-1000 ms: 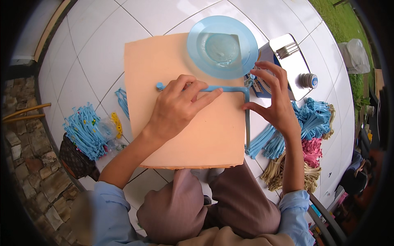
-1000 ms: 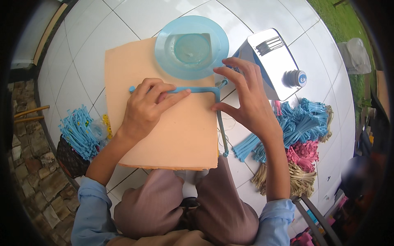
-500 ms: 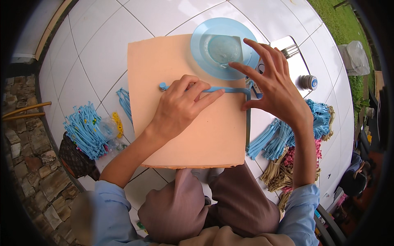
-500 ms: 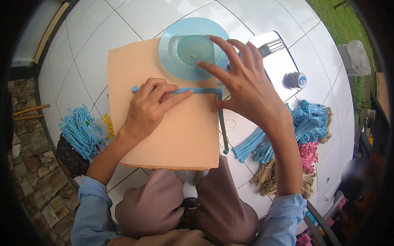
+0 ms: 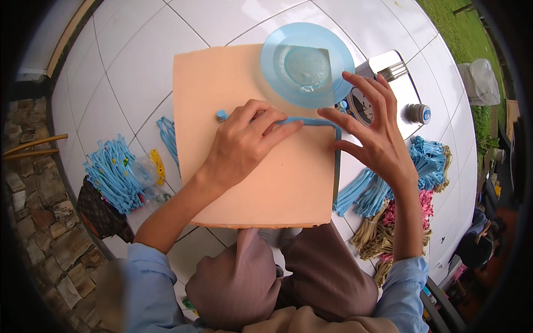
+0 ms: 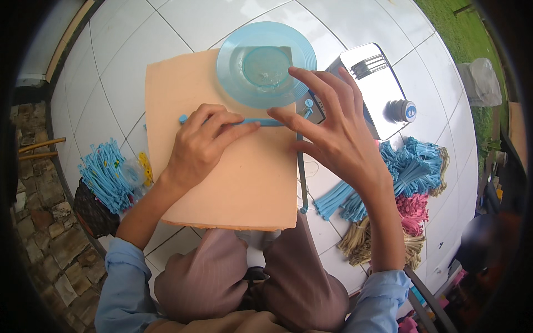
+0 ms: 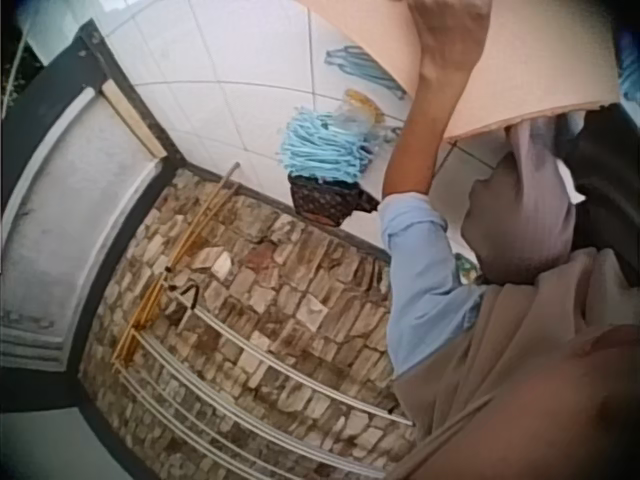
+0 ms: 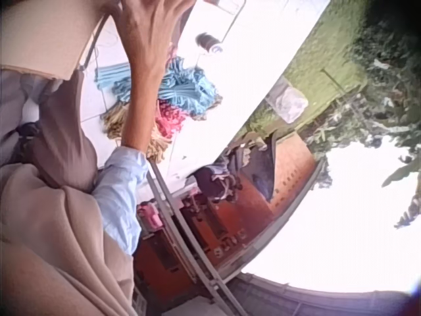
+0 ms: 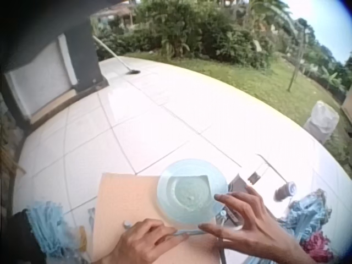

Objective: The person applies a clear adhesive from a bowl to blue sandal strap components, attaches small yellow and green plastic decorative flowers to them, and organizes the finished straps into bundles.

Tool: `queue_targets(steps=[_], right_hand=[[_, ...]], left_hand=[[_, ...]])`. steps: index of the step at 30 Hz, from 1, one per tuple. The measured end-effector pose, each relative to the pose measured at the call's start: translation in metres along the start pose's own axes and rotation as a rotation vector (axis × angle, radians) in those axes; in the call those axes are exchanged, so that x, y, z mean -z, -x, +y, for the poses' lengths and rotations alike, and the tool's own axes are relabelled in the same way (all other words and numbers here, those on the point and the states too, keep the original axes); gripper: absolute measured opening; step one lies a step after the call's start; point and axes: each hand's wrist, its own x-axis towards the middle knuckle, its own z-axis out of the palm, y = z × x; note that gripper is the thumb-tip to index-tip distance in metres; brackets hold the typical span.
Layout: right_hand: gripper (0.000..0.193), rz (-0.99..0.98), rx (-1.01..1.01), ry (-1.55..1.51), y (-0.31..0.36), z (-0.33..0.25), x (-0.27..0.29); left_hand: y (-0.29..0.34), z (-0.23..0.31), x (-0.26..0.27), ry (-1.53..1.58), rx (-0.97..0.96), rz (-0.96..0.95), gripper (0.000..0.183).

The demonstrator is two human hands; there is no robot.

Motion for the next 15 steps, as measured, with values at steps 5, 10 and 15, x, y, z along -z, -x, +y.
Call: queue_targets(steps=[5,10,15], right_hand=[[0.051,0.062,0.072,0.065,0.0062,-0.0018,-0.0078],[0.050,0.002,0.095,0.154,0.0064,-0.0032,-0.0072],[0.048,-0.046,0.085,0.185,0.0046,-0.0055,-0.0053]], left_hand=[[-0.0002,-0.0034,-0.0021,0.035,0.009,0.012,0.038],[-0.0009,-0.0029,-0.0015,0.031,0.007,0.016,0.039],[-0.0025,-0.0026,-0.0018,0.037,0.007,0.021,0.038]])
